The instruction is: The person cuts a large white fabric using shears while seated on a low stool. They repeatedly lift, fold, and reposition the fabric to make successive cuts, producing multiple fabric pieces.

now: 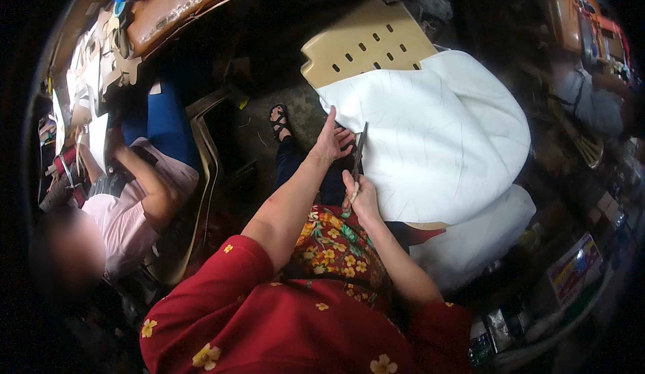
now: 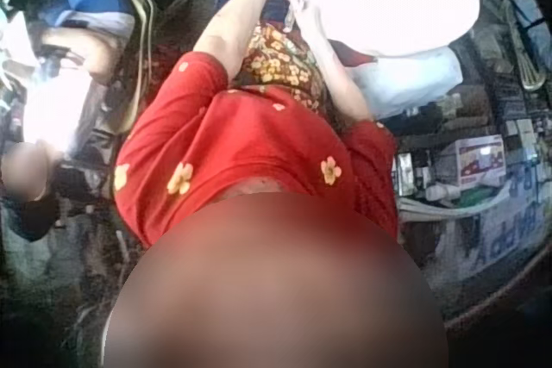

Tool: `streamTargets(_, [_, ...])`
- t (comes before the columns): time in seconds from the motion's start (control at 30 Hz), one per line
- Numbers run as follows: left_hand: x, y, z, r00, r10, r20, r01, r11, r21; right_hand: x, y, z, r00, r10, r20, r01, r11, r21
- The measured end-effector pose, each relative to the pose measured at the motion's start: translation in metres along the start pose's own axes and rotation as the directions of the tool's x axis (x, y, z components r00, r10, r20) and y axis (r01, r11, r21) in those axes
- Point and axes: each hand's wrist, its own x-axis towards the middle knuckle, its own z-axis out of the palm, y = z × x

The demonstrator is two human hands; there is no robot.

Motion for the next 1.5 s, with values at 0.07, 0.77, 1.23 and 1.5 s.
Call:
streamTargets(0.07, [0.02, 0.006, 0.0, 0.999, -0.013, 0.048, 0.016, 0.998, -0.063, 0.0, 0.002, 0.001, 0.998, -0.055, -0.023, 0.052, 0.993, -0.104])
streamTargets(0.77, [-0.03, 0.029, -0.019, 0.719, 0.624, 0.306, -0.428, 0.745, -0.511, -0.025, -0.014, -0.011, 0.978, -0.171, 0.117, 0.2, 0.925, -0.323])
streamTargets(1.23, [-0.105, 0.03, -0.035, 0.514, 0.816, 0.265, -0.856, 0.509, 0.092, -0.023, -0.034, -0.016, 0.91, -0.232, 0.344, 0.313, 0.928, -0.201])
streamTargets(1.5, [-0.14, 0.043, -0.032, 0.411, 0.853, 0.321, -0.911, 0.393, 0.122, -0.036, -0.046, -0.01, 0.854, -0.312, 0.417, 0.412, 0.894, -0.174])
